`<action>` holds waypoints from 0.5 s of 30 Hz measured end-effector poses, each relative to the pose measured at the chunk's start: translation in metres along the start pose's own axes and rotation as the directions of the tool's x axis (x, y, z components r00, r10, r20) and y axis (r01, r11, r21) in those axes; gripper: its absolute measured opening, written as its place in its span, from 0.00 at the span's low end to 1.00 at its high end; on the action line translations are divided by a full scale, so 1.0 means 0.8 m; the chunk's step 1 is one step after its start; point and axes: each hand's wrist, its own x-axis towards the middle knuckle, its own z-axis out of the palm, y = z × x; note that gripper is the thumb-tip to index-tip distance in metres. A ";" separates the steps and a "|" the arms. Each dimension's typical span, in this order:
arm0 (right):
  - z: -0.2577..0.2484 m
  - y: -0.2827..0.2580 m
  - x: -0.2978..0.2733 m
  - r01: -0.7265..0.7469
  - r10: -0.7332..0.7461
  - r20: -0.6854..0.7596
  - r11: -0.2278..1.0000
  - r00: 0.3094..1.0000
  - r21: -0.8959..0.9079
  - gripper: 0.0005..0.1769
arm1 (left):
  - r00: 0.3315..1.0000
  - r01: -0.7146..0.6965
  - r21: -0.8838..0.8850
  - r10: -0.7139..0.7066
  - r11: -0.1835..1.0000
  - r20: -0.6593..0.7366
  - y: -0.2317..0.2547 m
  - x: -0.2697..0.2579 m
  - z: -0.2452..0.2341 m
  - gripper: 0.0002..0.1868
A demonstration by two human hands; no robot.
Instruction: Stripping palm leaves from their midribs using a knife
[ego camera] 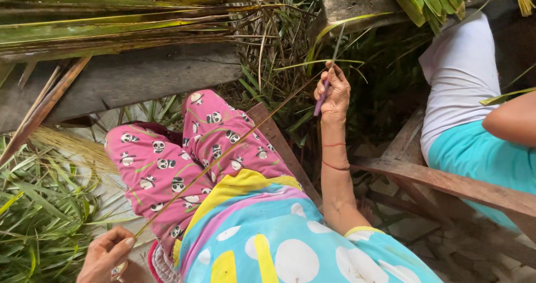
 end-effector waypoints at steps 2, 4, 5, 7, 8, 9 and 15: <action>-0.007 -0.002 0.005 0.001 -0.001 0.000 1.000 1.000 -0.014 0.12 | 0.999 0.031 0.058 -0.030 0.998 -0.012 -0.005 -0.007 -0.018 0.10; -0.016 -0.003 0.012 -0.002 0.002 -0.015 1.000 1.000 -0.005 0.13 | 0.999 -0.014 0.053 0.017 0.998 -0.047 -0.013 -0.014 -0.034 0.10; -0.024 -0.005 0.018 -0.002 0.002 -0.014 1.000 1.000 -0.006 0.13 | 0.999 -0.015 0.052 0.017 0.999 -0.046 -0.025 -0.017 -0.040 0.10; -0.040 -0.007 0.028 -0.010 0.010 -0.021 1.000 1.000 -0.007 0.11 | 0.988 0.031 -0.172 -0.057 0.985 -0.146 -0.050 -0.025 -0.054 0.05; -0.051 -0.006 0.034 -0.013 0.013 -0.022 1.000 1.000 -0.006 0.11 | 0.987 0.032 -0.171 -0.058 0.985 -0.148 -0.054 -0.028 -0.061 0.05; -0.061 -0.006 0.041 -0.005 0.005 -0.009 1.000 1.000 0.007 0.11 | 0.987 0.005 -0.156 -0.029 0.988 -0.156 -0.057 -0.033 -0.069 0.04; -0.123 -0.019 0.073 -0.009 0.011 -0.034 0.998 0.999 0.056 0.11 | 0.963 -0.102 -0.005 0.098 0.995 -0.250 -0.046 -0.067 -0.088 0.06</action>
